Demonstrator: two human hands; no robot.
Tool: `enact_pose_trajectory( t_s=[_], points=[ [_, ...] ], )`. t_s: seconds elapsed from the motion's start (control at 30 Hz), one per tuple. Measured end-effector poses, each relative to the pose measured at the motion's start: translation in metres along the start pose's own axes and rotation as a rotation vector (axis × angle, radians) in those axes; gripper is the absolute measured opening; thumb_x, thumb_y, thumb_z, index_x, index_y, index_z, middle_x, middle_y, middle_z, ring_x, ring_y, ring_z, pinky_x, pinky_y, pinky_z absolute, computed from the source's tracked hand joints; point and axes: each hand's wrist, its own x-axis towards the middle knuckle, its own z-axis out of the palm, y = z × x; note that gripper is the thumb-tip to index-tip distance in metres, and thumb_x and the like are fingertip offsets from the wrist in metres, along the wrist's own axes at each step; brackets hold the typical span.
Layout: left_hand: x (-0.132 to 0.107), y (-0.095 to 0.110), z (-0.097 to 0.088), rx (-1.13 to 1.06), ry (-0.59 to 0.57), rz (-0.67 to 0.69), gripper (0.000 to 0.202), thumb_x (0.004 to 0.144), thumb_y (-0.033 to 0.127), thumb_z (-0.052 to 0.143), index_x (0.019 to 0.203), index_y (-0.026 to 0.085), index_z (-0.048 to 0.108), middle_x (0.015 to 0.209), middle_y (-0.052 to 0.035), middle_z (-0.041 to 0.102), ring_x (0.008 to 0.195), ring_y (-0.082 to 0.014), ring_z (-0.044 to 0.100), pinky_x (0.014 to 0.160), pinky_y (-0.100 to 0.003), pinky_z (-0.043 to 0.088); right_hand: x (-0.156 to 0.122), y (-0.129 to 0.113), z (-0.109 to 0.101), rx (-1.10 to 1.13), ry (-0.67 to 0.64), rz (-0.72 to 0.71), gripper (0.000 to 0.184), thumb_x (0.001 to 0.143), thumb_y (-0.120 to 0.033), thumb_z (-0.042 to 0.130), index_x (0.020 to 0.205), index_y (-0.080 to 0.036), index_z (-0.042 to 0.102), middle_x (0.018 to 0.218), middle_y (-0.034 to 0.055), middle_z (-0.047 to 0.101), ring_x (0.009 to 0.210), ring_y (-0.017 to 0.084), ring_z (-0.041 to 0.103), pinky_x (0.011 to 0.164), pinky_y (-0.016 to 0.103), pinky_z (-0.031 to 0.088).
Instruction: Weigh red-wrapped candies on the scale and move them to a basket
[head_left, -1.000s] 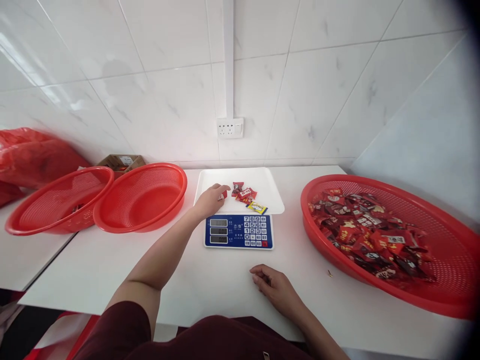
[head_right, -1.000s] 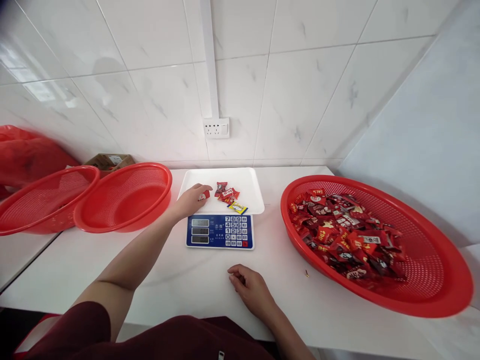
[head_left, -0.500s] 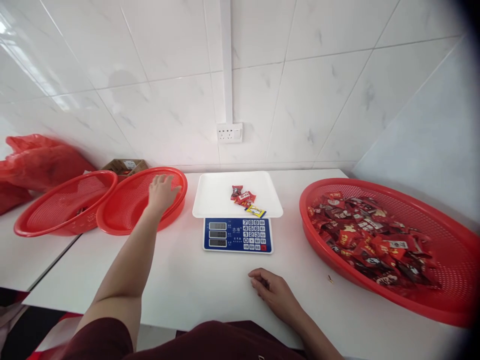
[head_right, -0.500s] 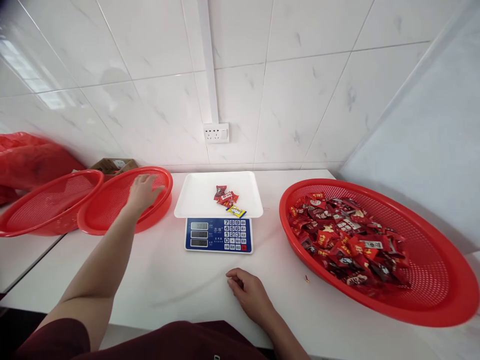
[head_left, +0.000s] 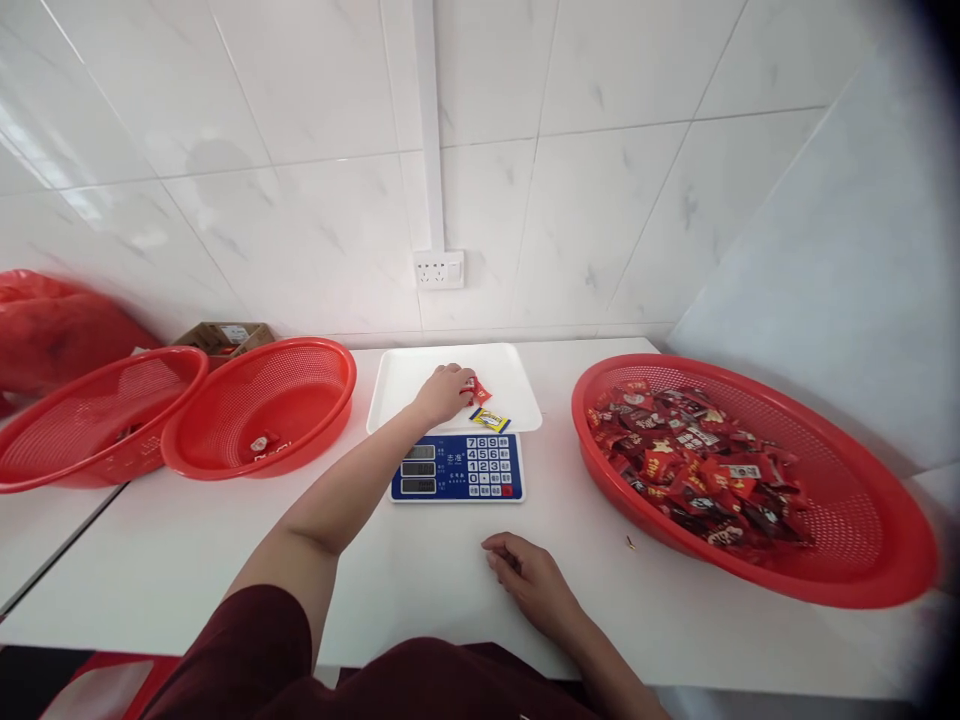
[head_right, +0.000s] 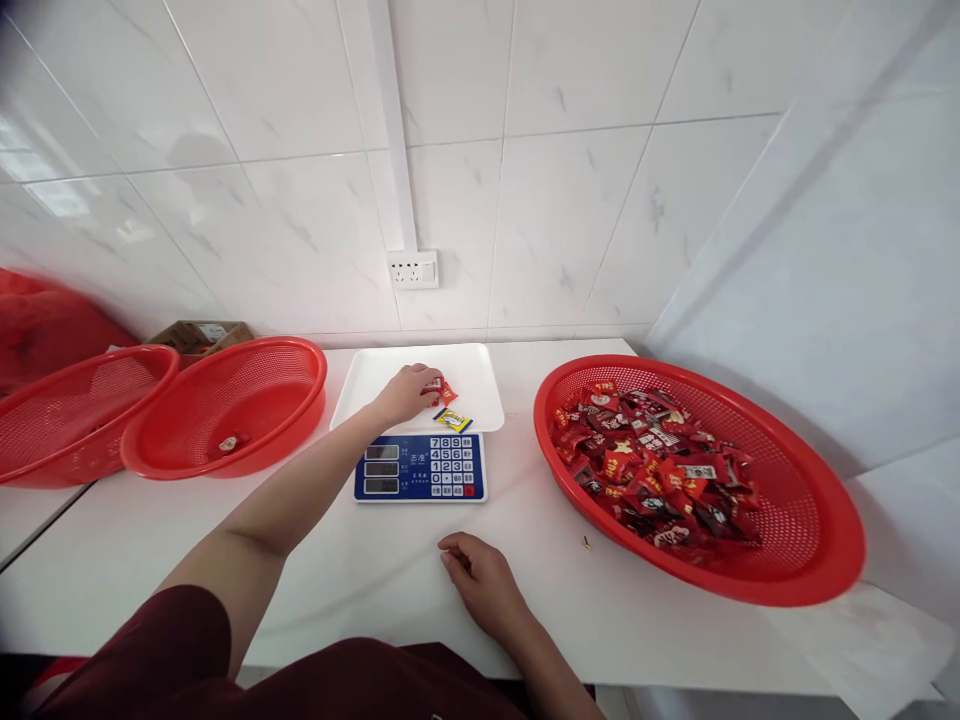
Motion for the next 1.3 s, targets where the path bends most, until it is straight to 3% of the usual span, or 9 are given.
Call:
enact_pose_trajectory(
  t_s=[0.2,0.47,0.6,0.7,0.77,0.9,1.03,1.23,1.3],
  points=[
    [0.001,-0.021,0.000,-0.033,0.071,-0.099,0.029,0.078,0.014,0.054,0.106,0.021,0.058,0.103,-0.0065,0.059,0.094,-0.0213,0.058,0.080,-0.030,0.047,0.004,0.001,0.001,0.029,-0.001,0.024,0.023,0.081,-0.036,0.046,0.090,-0.023,0.063,0.076,0.0023,0.064,0.074,0.023,0.061,0.067,0.034,0.048],
    [-0.001,-0.024,-0.001,-0.051,0.125,-0.067,0.016,0.074,0.019,0.063,0.090,0.021,0.065,0.090,-0.0038,0.062,0.088,-0.0200,0.058,0.077,-0.029,0.047,0.001,-0.004,0.000,0.091,0.017,0.023,0.018,0.082,-0.036,0.047,0.086,-0.029,0.063,0.076,0.0043,0.065,0.070,0.025,0.060,0.063,0.036,0.046],
    [-0.023,-0.052,-0.037,-0.021,0.279,-0.119,0.017,0.080,0.022,0.058,0.094,0.018,0.064,0.098,-0.0071,0.060,0.095,-0.0207,0.055,0.084,-0.032,0.046,0.001,-0.003,0.001,0.088,0.012,0.031,0.018,0.082,-0.037,0.046,0.088,-0.029,0.062,0.075,0.0040,0.064,0.072,0.026,0.061,0.066,0.038,0.047],
    [-0.056,-0.095,-0.076,0.121,0.534,-0.307,0.016,0.077,0.024,0.060,0.092,0.018,0.065,0.097,-0.0065,0.060,0.094,-0.0219,0.056,0.086,-0.036,0.047,0.003,0.001,0.002,0.078,0.001,0.034,0.020,0.081,-0.037,0.046,0.088,-0.027,0.062,0.075,0.0028,0.064,0.074,0.026,0.062,0.069,0.038,0.048],
    [-0.082,-0.123,-0.097,0.162,0.571,-0.392,0.015,0.076,0.021,0.059,0.090,0.017,0.064,0.097,-0.0102,0.059,0.097,-0.0272,0.055,0.086,-0.042,0.047,0.004,0.004,0.002,0.070,-0.007,0.032,0.020,0.080,-0.036,0.046,0.088,-0.027,0.062,0.076,0.0020,0.064,0.075,0.026,0.062,0.070,0.038,0.049],
    [-0.117,-0.150,-0.107,0.295,0.379,-0.561,0.016,0.073,0.023,0.061,0.088,0.016,0.063,0.096,-0.0109,0.061,0.102,-0.0361,0.054,0.081,-0.051,0.047,0.006,0.008,0.002,0.079,-0.029,0.018,0.018,0.080,-0.036,0.047,0.087,-0.029,0.062,0.075,0.0002,0.064,0.073,0.025,0.063,0.068,0.037,0.049],
    [-0.107,-0.130,-0.084,0.259,0.290,-0.465,0.024,0.076,0.017,0.059,0.100,0.015,0.062,0.106,-0.0092,0.063,0.106,-0.0332,0.052,0.081,-0.046,0.048,0.006,0.009,0.002,0.077,-0.017,0.006,0.016,0.080,-0.036,0.049,0.086,-0.031,0.062,0.076,-0.0006,0.065,0.075,0.025,0.062,0.070,0.037,0.049],
    [-0.055,-0.054,-0.044,0.142,0.315,-0.216,0.023,0.090,0.027,0.045,0.106,0.020,0.060,0.112,-0.0049,0.062,0.110,-0.0213,0.050,0.095,-0.034,0.042,0.005,0.011,0.003,0.099,-0.018,0.032,0.017,0.080,-0.036,0.049,0.088,-0.030,0.062,0.077,-0.0007,0.065,0.073,0.024,0.062,0.066,0.035,0.048],
    [-0.041,-0.028,-0.034,0.078,0.187,-0.052,0.027,0.091,0.033,0.042,0.111,0.023,0.058,0.116,-0.0038,0.060,0.112,-0.0195,0.049,0.097,-0.031,0.040,0.005,0.012,0.003,0.108,-0.015,0.039,0.017,0.080,-0.036,0.049,0.089,-0.030,0.062,0.078,-0.0008,0.065,0.072,0.023,0.062,0.064,0.034,0.048]
  ],
)
